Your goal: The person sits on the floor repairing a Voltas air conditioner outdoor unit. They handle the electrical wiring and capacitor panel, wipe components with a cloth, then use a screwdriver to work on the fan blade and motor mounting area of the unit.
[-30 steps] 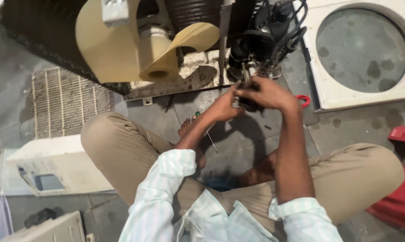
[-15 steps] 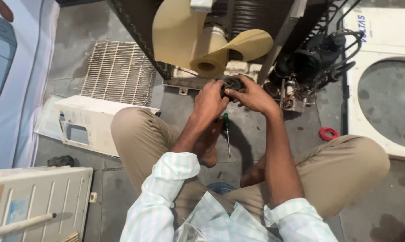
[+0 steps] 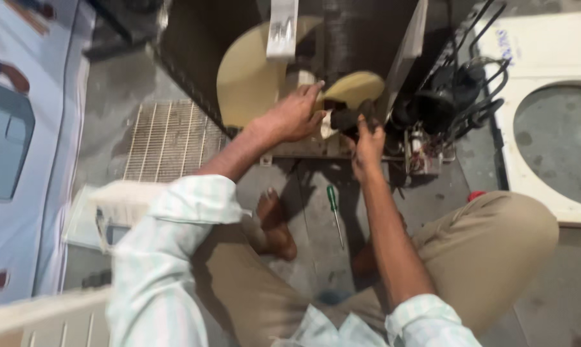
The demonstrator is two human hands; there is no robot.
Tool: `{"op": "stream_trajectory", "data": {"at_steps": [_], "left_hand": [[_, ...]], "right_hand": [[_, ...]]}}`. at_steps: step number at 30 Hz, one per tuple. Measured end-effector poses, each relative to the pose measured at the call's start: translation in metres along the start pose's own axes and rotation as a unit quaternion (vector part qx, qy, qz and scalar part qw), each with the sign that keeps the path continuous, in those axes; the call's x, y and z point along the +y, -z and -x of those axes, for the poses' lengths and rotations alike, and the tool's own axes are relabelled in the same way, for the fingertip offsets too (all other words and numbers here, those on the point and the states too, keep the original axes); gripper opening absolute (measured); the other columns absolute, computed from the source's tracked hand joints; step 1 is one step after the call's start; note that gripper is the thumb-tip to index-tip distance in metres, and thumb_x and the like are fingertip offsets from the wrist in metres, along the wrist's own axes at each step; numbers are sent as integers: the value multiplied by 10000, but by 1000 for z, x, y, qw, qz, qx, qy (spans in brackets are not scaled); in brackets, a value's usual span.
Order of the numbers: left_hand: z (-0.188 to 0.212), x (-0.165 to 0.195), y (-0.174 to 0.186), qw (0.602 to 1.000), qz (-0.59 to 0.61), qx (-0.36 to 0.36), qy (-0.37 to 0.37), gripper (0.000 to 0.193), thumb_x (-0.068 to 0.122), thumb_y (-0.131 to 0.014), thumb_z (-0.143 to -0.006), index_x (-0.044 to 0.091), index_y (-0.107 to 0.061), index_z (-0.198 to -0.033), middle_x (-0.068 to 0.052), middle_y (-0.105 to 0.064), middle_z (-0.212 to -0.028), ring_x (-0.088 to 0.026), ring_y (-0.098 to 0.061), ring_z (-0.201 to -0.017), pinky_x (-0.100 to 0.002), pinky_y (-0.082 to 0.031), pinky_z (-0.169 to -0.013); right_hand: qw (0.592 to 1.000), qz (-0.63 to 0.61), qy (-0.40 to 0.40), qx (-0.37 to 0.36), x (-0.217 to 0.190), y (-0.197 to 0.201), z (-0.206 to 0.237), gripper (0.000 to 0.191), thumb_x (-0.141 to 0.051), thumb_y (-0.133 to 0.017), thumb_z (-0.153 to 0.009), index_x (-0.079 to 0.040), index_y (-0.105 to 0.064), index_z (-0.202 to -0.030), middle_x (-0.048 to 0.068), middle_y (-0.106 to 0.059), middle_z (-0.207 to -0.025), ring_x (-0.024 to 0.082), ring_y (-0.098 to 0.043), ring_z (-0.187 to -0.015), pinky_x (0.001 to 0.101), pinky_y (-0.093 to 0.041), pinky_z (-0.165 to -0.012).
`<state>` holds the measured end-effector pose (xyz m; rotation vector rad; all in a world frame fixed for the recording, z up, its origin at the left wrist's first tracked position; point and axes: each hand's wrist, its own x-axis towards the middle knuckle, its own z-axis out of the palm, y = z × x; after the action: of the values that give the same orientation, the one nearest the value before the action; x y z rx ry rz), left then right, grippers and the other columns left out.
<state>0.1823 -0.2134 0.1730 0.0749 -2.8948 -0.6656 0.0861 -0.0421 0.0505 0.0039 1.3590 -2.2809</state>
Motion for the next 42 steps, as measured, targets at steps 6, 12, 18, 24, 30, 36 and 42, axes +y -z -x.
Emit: {"op": "stream_trajectory", "data": {"at_steps": [6,12,18,24,30,36,42], "left_hand": [[-49,-52,-2,980,178,-83,37,651,470,-502,-1055,68,-379,-1552,-252,-555,-1444,-386,-542,-1329,-435,-440,-1078],[-69,-39,16,955,273,-114,-1,539,466,-466,-1040,113,-577,-1432,-156,-744,-1254,-209,-705,-1160,-369,-534,-992],[-52,-57,36,972,181,-76,132,498,422,-461,-1019,154,-617,-1408,-210,-746,-1179,-328,-715,-1078,-399,-555,-927],[-48,-59,46,981,139,-52,125,557,545,-447,-998,174,-635,-1369,-211,-690,-1269,-372,-643,-1178,-402,-485,-989],[-52,-75,41,954,223,-32,199,562,513,-517,-1073,1,-672,-1246,-248,-699,-1172,-365,-647,-1044,-428,-508,-923],[-41,-73,42,950,267,46,157,516,474,-585,-993,43,-666,-1265,-78,-728,-1145,-144,-625,-1052,-321,-513,-922],[-47,-66,40,935,274,19,223,504,484,-584,-1032,57,-653,-1291,-58,-730,-1155,-136,-621,-1039,-312,-534,-908]], "right_hand": [[979,71,172,78,9,-47,-28,480,-188,-635,-1048,-4,-494,-1468,84,-647,-1346,227,-621,-1229,323,-525,-981],[916,237,273,175,5,-84,-41,349,-149,-668,-1022,14,-645,-1330,113,-694,-1160,215,-685,-1021,334,-542,-875],[825,294,482,4,65,-97,-11,301,30,-627,-999,-10,-673,-1293,172,-643,-1153,286,-656,-1048,370,-542,-909],[910,154,350,160,34,-76,-92,280,45,-703,-941,32,-715,-1221,144,-757,-1194,258,-719,-1066,366,-565,-965],[892,238,383,-23,82,-107,-24,285,111,-632,-846,75,-716,-1116,198,-637,-1175,293,-658,-1063,398,-553,-889],[919,178,334,109,31,-69,-89,289,133,-649,-881,26,-704,-1143,113,-731,-1129,226,-720,-1023,373,-586,-917],[923,192,330,-39,72,-105,-29,280,79,-625,-932,47,-693,-1202,126,-717,-1184,233,-693,-1103,353,-531,-1003]]}}
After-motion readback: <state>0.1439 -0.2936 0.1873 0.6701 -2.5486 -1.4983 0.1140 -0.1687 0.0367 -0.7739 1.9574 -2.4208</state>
